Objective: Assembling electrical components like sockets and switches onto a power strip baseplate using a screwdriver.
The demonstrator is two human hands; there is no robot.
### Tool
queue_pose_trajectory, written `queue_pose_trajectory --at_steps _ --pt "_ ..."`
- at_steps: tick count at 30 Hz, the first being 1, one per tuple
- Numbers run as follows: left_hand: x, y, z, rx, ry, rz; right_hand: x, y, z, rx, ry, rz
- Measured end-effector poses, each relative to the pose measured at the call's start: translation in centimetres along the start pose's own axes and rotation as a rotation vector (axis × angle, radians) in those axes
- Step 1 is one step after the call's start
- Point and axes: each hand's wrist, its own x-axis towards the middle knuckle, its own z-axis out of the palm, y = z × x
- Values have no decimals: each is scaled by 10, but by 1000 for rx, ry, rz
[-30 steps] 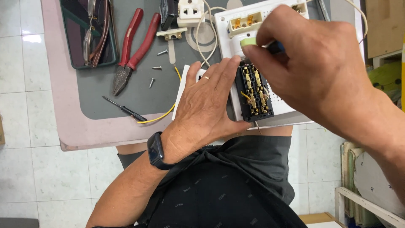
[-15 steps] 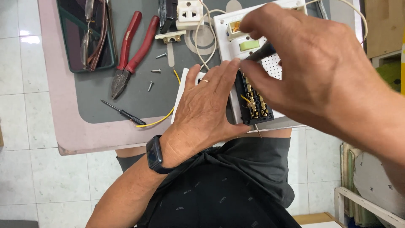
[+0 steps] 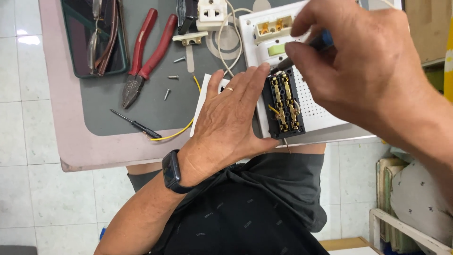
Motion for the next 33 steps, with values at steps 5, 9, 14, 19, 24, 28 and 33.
queue_pose_trajectory --at_steps 5,9,14,19,24,28,33 --pt "2 2 -3 -6 -17 -18 0 -3 -7 -42 -46 -39" --pt "3 1 -2 19 -29 -19 -1 -5 -6 -2 -58 -152" --pt "3 1 -3 20 -24 -18 -1 -11 -6 -66 -36 -64" --pt "13 1 -16 -13 -55 -18 -3 -22 -17 -19 -105 -78" --pt "36 -16 -28 -266 22 76 -18 -13 -9 58 8 -67" --pt "50 -22 -13 -100 -53 12 -26 -8 -5 54 25 12" --pt "52 -31 -17 -133 13 158 -48 1 -18 156 99 112"
